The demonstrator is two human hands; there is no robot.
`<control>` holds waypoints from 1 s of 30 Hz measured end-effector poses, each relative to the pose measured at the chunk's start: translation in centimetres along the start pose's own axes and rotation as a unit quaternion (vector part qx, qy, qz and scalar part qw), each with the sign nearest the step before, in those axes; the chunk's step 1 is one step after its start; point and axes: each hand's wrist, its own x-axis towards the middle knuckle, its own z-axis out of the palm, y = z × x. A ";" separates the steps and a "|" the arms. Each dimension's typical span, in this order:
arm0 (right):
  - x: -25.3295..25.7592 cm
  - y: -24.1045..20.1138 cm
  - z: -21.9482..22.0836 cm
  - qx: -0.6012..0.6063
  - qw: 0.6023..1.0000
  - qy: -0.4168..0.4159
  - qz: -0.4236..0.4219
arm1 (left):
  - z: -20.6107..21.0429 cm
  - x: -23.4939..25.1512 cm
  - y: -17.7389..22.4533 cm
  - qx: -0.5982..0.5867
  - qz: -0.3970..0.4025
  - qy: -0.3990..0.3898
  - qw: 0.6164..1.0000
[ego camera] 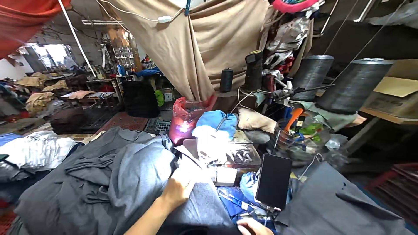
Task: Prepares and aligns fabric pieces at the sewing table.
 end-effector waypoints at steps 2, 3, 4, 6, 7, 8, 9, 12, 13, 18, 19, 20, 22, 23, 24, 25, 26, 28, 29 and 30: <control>3.0 -1.7 1.4 0.026 0.993 0.104 -0.046 | 2.8 -0.1 -1.6 0.060 0.115 0.093 0.987; 4.3 -2.2 2.2 0.042 0.988 0.141 -0.046 | 3.3 0.1 -1.9 0.101 0.127 0.107 0.981; 5.5 -2.7 2.9 0.063 0.985 0.155 -0.031 | 3.3 0.4 -1.9 0.135 0.118 0.108 0.978; 7.2 -3.5 4.0 0.117 0.984 0.131 0.021 | 3.3 0.7 -2.0 0.166 0.088 0.122 0.975; 7.8 -3.6 4.5 0.142 0.984 0.102 0.033 | 3.4 0.7 -2.2 0.167 0.078 0.122 0.975; 8.1 -3.9 4.8 0.171 0.982 0.070 0.038 | 3.6 0.6 -2.3 0.169 0.078 0.126 0.974; 8.3 -4.1 5.0 0.209 0.976 0.044 0.041 | 3.9 0.4 -2.3 0.167 0.086 0.132 0.973; 8.0 -4.7 4.8 0.378 0.920 -0.042 0.092 | 4.4 -0.1 -2.1 0.146 0.108 0.131 0.975; 7.8 -4.8 4.7 0.417 0.901 -0.064 0.099 | 4.3 -0.3 -1.9 0.166 0.102 0.118 0.974; 8.8 -4.1 5.2 0.389 0.921 -0.011 0.031 | 3.1 1.3 -0.8 0.234 0.030 0.050 0.970; 9.2 -4.3 5.2 0.379 0.924 0.002 0.047 | 2.9 1.9 -0.7 0.226 0.014 0.013 0.974; 9.5 -4.7 5.2 0.374 0.925 0.015 0.069 | 2.7 2.4 -0.7 0.209 -0.002 -0.031 0.977; 10.2 -5.4 5.1 0.379 0.920 0.035 0.095 | 2.6 3.5 -1.1 0.184 -0.023 -0.064 0.980; 10.4 -5.7 5.1 0.387 0.916 0.043 0.098 | 2.6 3.8 -1.3 0.169 -0.035 -0.069 0.983; 10.6 -5.8 5.2 0.390 0.914 0.052 0.096 | 2.6 4.0 -1.3 0.160 -0.049 -0.075 0.983; 10.7 -5.9 5.2 0.390 0.914 0.058 0.098 | 2.6 4.2 -1.3 0.157 -0.063 -0.083 0.982; 10.7 -5.9 5.1 0.389 0.914 0.058 0.097 | 2.7 4.1 -1.2 0.159 -0.069 -0.080 0.982; 10.4 -5.8 4.8 0.389 0.916 0.032 0.088 | 2.8 3.5 -0.8 0.172 -0.070 -0.062 0.981; 10.1 -5.5 4.7 0.388 0.919 0.011 0.069 | 3.1 2.9 -0.5 0.176 -0.054 -0.028 0.983; 9.6 -5.2 4.5 0.383 0.923 -0.012 0.045 | 3.5 2.1 -0.4 0.172 -0.027 0.024 0.984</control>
